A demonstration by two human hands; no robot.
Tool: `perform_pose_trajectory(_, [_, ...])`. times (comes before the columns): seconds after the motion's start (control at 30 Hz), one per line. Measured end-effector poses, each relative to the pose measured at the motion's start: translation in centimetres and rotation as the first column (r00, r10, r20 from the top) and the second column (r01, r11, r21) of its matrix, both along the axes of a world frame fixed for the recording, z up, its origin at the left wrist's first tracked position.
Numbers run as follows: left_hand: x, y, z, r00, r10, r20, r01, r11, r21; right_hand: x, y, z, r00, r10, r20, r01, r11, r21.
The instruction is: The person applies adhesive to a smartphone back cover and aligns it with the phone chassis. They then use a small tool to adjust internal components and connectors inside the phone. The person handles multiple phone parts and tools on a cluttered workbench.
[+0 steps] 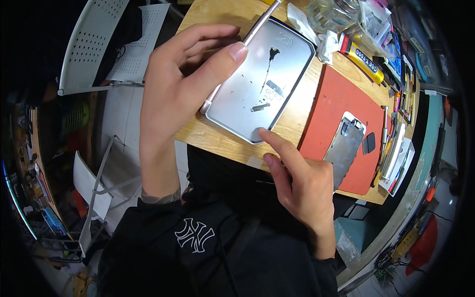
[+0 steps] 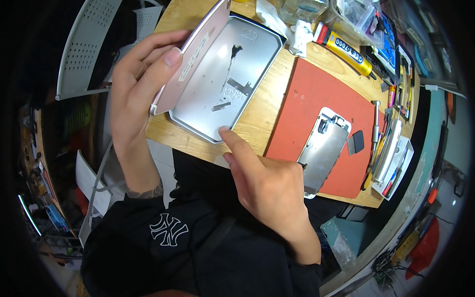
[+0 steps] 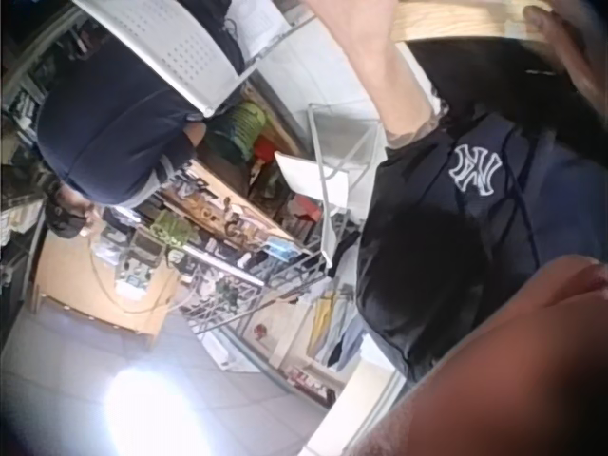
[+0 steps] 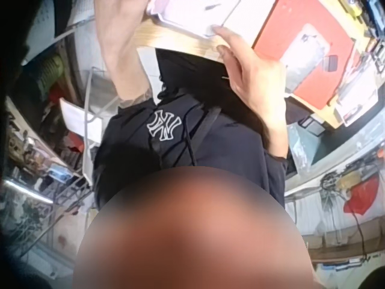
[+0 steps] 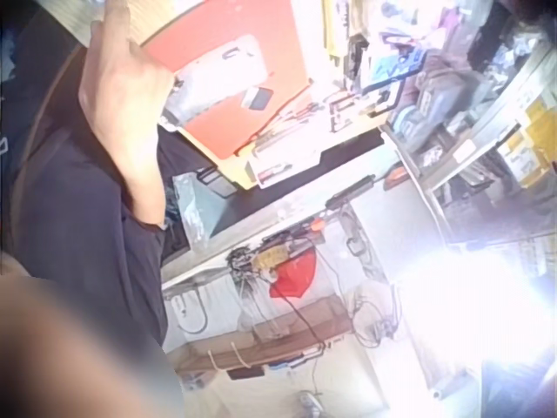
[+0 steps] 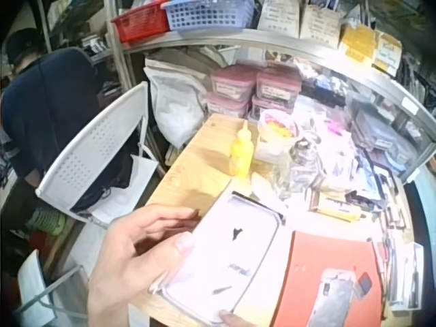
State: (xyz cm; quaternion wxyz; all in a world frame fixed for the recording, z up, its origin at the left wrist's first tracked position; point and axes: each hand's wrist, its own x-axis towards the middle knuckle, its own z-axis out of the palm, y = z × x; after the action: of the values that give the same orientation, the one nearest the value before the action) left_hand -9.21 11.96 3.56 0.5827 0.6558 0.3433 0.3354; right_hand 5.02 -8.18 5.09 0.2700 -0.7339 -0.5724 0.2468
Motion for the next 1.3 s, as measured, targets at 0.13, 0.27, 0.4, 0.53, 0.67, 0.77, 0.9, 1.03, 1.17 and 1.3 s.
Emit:
perform_pose_trajectory(0.13, [0.0,0.0,-0.2,1.0,0.004,0.001,-0.004,1.0,-0.03,-0.1,-0.2,-0.3,0.999,-0.024,-0.021,0.024,1.0,-0.005])
perform_pose_trajectory(0.27, [-0.1,-0.2,-0.1,1.0,0.016,-0.021,-0.016,1.0,-0.021,0.1,0.0,-0.6,0.995,-0.04,-0.088,0.044,0.998,0.035])
perform_pose_trajectory(0.4, [-0.2,-0.1,-0.1,1.0,0.013,-0.012,-0.013,0.999,-0.048,0.5,0.5,-0.7,0.997,-0.011,-0.074,0.016,0.998,0.061])
perform_pose_trajectory(0.53, [-0.1,-0.1,-0.3,1.0,0.011,0.021,-0.01,0.999,-0.031,0.5,0.6,-0.6,0.997,-0.007,-0.081,0.01,0.999,0.039])
perform_pose_trajectory(0.67, [-0.1,-0.1,-0.2,1.0,-0.005,0.023,0.005,1.0,-0.029,0.5,0.5,-0.7,0.996,-0.015,-0.086,0.02,0.998,0.06])
perform_pose_trajectory(0.77, [-0.1,-0.2,-0.1,1.0,-0.016,0.013,0.016,1.0,-0.022,0.5,0.4,-0.8,0.995,-0.026,-0.099,0.033,0.997,0.069])
perform_pose_trajectory(0.9, [0.2,-0.6,0.0,0.999,0.013,0.036,-0.011,0.999,-0.045,0.5,0.6,-0.9,0.994,-0.036,-0.106,0.043,0.997,0.065])
perform_pose_trajectory(1.03, [0.3,-0.9,0.3,1.0,-0.001,-0.002,0.001,0.999,-0.049,0.5,0.7,-1.2,0.988,-0.052,-0.145,0.065,0.994,0.083])
perform_pose_trajectory(1.17, [0.5,-1.3,0.6,1.0,-0.001,-0.009,0.001,0.999,-0.043,0.5,0.8,-1.8,0.99,-0.056,-0.131,0.071,0.99,0.118])
perform_pose_trajectory(1.3, [0.8,-1.7,1.0,0.986,-0.016,-0.168,0.019,1.0,0.016,0.4,1.0,-2.4,0.996,-0.057,-0.072,0.069,0.982,0.175])
